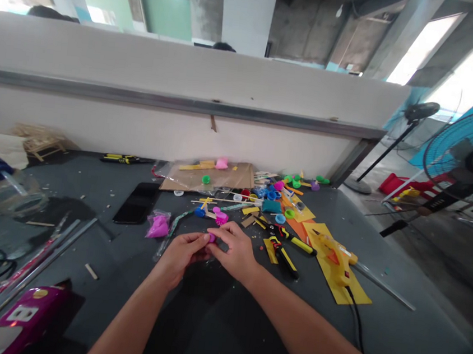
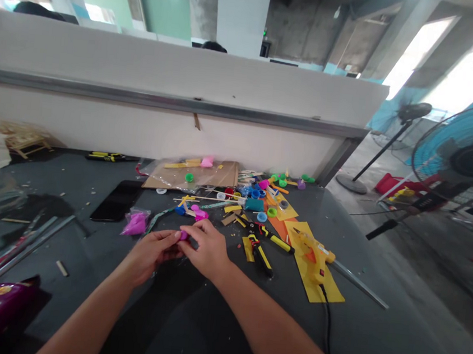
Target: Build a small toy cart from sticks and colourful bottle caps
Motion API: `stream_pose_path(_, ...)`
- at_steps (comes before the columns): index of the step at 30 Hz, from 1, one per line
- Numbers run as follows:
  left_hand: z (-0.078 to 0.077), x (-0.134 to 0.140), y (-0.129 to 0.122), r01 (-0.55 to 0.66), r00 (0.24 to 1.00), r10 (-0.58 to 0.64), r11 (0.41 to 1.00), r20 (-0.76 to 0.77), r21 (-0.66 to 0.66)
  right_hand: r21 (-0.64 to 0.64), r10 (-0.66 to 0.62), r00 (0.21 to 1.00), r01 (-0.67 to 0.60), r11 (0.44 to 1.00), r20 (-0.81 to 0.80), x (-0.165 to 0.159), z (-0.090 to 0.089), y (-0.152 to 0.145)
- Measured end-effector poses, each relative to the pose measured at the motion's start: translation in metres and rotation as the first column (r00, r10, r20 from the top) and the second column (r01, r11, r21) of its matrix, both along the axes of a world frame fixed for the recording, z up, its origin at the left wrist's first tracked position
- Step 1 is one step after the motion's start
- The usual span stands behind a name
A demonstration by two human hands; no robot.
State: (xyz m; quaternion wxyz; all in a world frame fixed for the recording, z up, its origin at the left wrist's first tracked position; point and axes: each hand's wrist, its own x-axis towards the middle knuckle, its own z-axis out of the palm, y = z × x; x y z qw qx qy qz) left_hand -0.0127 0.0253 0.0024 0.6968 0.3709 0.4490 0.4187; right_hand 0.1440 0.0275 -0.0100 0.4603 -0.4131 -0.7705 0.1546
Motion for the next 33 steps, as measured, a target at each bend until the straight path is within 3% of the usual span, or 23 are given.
stream_pose_path(10,0.004,0.0,0.0,0.035,0.999,-0.034,0.999,-0.027,0.03,0.021,0.047,0.998,-0.048,0.999,0.046,0.001,-0.001,0.001)
stream_pose_path(19,0.001,-0.002,0.0,0.011,1.0,-0.012,0.999,0.026,0.031,0.037,0.043,0.998,-0.045,0.998,0.04,0.003,-0.001,0.002)
stream_pose_path(24,0.001,0.0,0.001,-0.021,1.0,0.022,0.999,-0.017,0.037,0.008,0.035,0.998,-0.035,0.999,0.048,0.002,-0.001,0.0)
stream_pose_path(30,0.013,0.008,-0.007,-0.057,0.994,0.06,0.998,0.088,-0.036,-0.002,0.014,0.999,-0.015,1.0,-0.05,0.002,0.008,-0.002)
stream_pose_path(33,0.024,0.015,-0.01,-0.104,0.988,0.104,0.995,0.113,-0.009,-0.005,0.018,0.995,-0.019,1.0,-0.094,0.003,0.017,-0.003)
